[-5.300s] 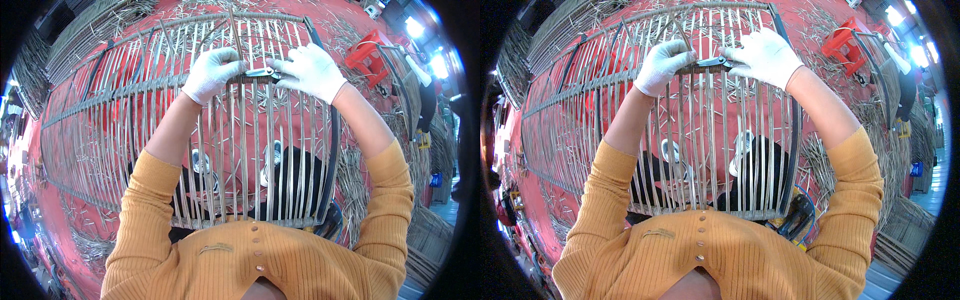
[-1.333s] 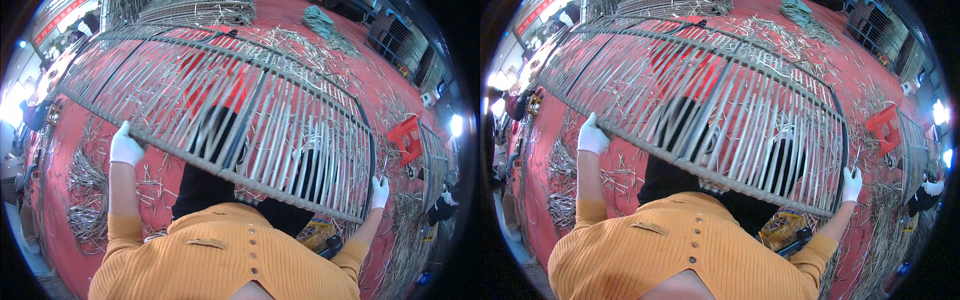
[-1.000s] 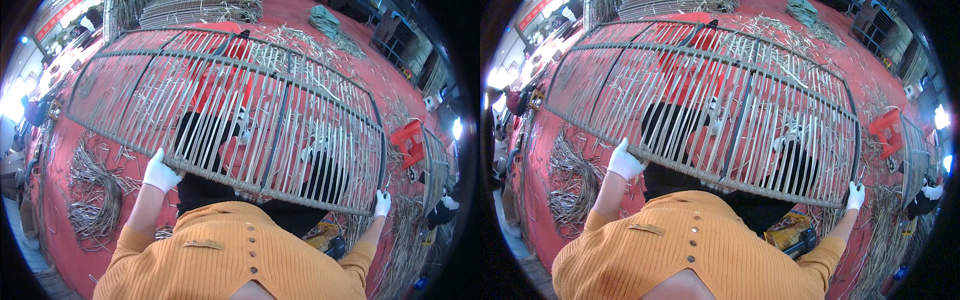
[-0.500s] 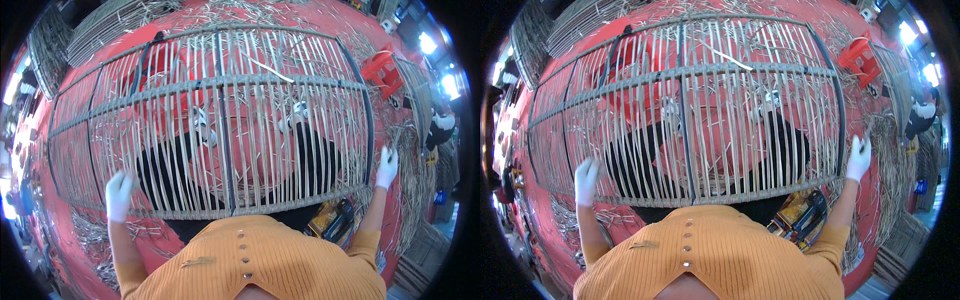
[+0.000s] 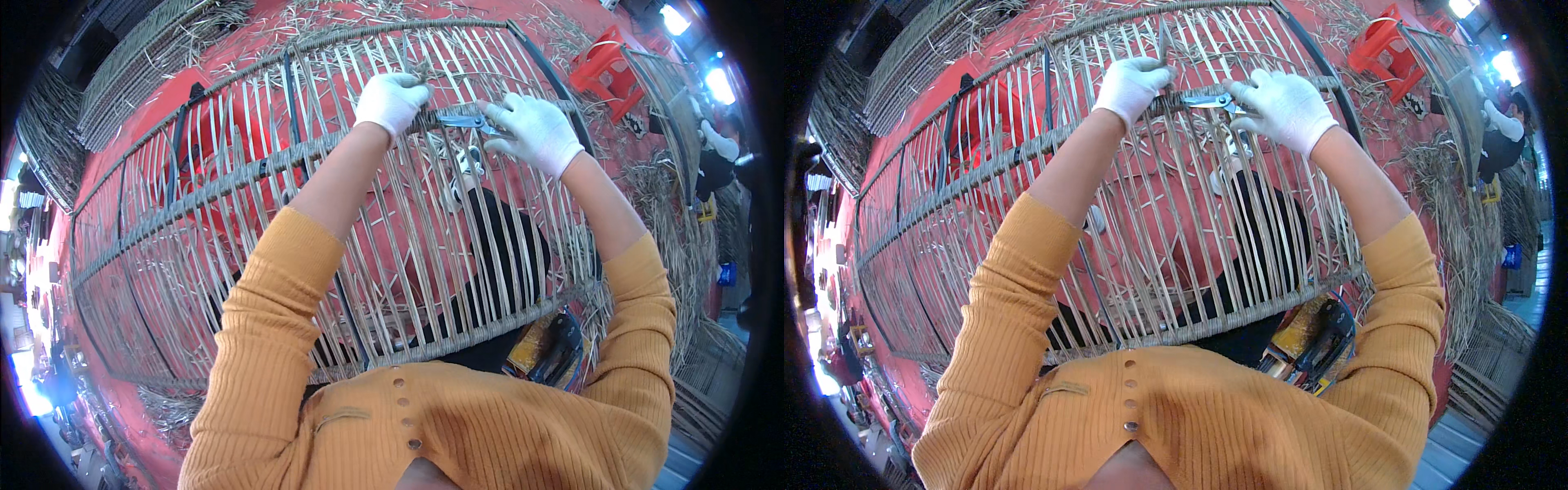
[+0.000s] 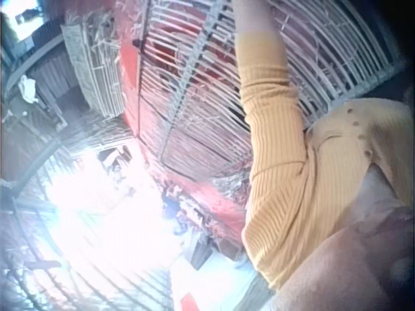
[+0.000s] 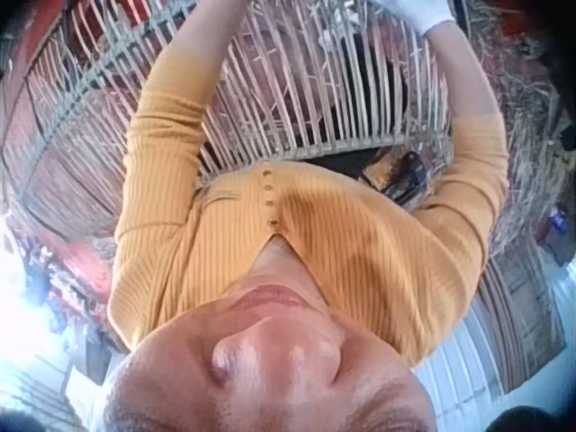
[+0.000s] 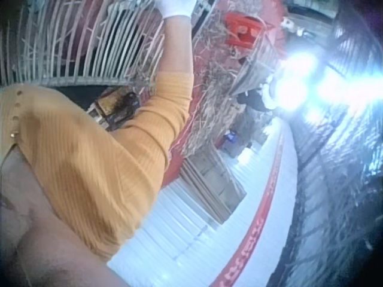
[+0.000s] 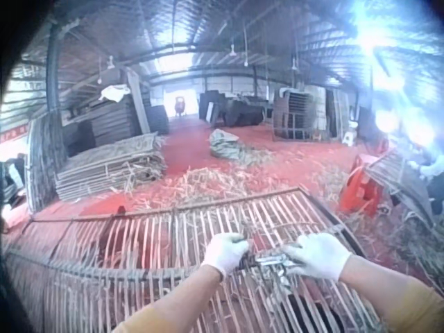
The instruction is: The person weaves a basket by wrapping a flexible reed around a metal frame. They use a staple gun to secure the reed and pliers to trim excess material.
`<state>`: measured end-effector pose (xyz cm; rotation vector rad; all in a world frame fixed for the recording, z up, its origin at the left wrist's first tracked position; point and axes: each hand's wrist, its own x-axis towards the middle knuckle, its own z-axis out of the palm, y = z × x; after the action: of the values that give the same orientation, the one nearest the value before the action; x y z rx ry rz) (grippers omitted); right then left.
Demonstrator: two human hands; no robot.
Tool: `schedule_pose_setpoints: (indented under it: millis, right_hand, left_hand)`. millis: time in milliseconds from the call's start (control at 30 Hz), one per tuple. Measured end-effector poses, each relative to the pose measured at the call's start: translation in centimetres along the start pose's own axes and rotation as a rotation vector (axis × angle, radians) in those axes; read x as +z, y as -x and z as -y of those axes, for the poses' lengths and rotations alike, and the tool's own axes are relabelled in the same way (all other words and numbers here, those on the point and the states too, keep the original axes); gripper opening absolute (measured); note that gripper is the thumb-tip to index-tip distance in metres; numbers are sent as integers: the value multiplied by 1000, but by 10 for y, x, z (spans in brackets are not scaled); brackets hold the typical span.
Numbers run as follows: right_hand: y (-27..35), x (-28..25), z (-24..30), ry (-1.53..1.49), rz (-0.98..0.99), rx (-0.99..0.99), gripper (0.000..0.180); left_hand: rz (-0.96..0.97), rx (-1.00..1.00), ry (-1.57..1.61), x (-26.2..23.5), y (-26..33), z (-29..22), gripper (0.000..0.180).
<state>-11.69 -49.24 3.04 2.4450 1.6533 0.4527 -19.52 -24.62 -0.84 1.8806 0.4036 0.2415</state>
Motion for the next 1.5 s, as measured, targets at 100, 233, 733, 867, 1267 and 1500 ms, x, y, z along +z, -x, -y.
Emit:
schedule_pose_setpoints:
  millis: [100,233,733,867,1267,1500]
  right_hand:
    - [-7,2,-8,18,28,-28,60]
    - [-20,7,-15,12,16,-97,61]
    - [-39,20,-22,7,-57,-245,64]
    - [-34,16,-20,-6,65,-151,68]
    - [-52,9,-3,44,-80,-245,65]
    - [-66,7,-3,42,49,-260,63]
  left_hand:
    - [82,19,311,-2,3,10,24]
    - [141,88,364,-6,12,13,23]
    - [250,144,398,-15,11,19,22]
    - [-191,251,-100,-31,1,19,34]
    - [193,10,226,-46,9,28,29]
    - [271,104,166,-53,14,34,26]
